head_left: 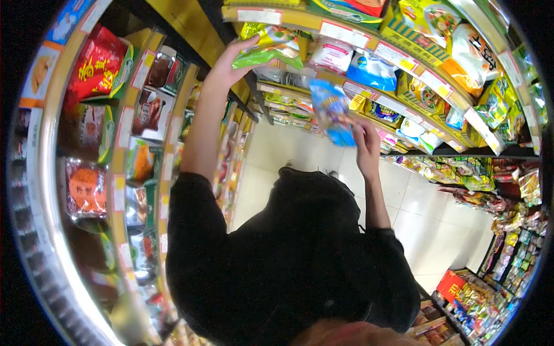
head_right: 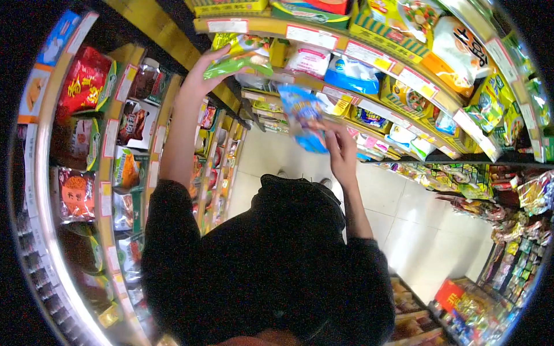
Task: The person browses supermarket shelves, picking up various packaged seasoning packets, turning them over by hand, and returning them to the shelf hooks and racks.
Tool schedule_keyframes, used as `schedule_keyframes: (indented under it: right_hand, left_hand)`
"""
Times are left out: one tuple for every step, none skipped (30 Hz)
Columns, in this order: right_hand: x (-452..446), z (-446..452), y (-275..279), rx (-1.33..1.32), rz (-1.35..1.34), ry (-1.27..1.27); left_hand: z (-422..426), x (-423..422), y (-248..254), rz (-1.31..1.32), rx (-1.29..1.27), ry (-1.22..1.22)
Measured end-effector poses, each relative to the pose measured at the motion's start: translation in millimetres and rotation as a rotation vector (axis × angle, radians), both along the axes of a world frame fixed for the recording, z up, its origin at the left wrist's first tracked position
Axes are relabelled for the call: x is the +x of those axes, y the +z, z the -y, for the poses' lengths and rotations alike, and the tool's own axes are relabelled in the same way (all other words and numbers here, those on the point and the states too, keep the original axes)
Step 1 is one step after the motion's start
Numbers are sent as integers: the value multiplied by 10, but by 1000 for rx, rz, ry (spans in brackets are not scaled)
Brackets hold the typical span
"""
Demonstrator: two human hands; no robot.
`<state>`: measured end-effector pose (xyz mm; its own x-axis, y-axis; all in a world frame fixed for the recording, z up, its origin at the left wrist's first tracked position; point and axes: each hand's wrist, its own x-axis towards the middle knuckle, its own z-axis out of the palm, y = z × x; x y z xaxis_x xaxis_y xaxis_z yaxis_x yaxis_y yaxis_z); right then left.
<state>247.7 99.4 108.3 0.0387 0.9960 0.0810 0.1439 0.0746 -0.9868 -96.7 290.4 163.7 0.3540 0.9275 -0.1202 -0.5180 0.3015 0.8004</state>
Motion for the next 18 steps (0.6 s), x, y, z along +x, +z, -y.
schedule_keyframes:
  right_hand:
    - [137, 182, -59, 105, 77, -33]
    - [297, 356, -96, 209, 157, -66]
    - [436, 576, 28, 197, 161, -115]
    - [588, 777, 205, 177, 168, -170]
    - [792, 906, 307, 217, 126, -237]
    - [1035, 1045, 413, 265, 100, -322]
    - [1302, 1128, 511, 291, 138, -470]
    - [1552, 1180, 636, 321, 188, -635]
    - [1790, 1158, 852, 394, 314, -696]
    - [2073, 1107, 1042, 459, 446, -752]
    - [2370, 1076, 1093, 506, 445, -878]
    - [2589, 955, 1303, 608, 445, -850]
    - [2848, 840, 1419, 663, 486, -887]
    - [3076, 710, 1508, 718, 519, -911]
    - [3240, 553, 1614, 759, 604, -912]
    - [3399, 407, 1679, 797, 685, -906]
    - [3617, 269, 1660, 756, 778, -899]
    - [3789, 162, 1653, 718, 870, -888]
  left_hand:
    - [-122, 60, 7, -20, 25, -5]
    - [-221, 104, 53, -96, 0, 79]
    - [-297, 151, 84, -169, -28, 164]
    - [-368, 216, 83, -240, -60, 241]
    - [-678, 46, -200, -246, -37, 248]
    - [-998, -123, -492, -251, -13, 255]
    - [-1316, -280, -773, -256, 10, 262]
    - [-1456, -307, -827, -286, 16, 312]
    - [-1554, -315, -820, -325, 49, 343]
    - [-1678, -320, -811, -393, 95, 383]
    - [-1813, -279, -787, -486, 156, 414]
    - [-1907, -263, -813, -589, 219, 449]
    - [-1938, -200, -803, -714, 290, 483]
    - [-1965, -186, -812, -828, 354, 513]
    - [-1965, -152, -754, -948, 417, 536]
    - [-1948, -120, -781, -1064, 475, 562]
    - [-1921, -109, -800, -1167, 524, 564]
    - [-1881, -70, -816, -1254, 575, 554]
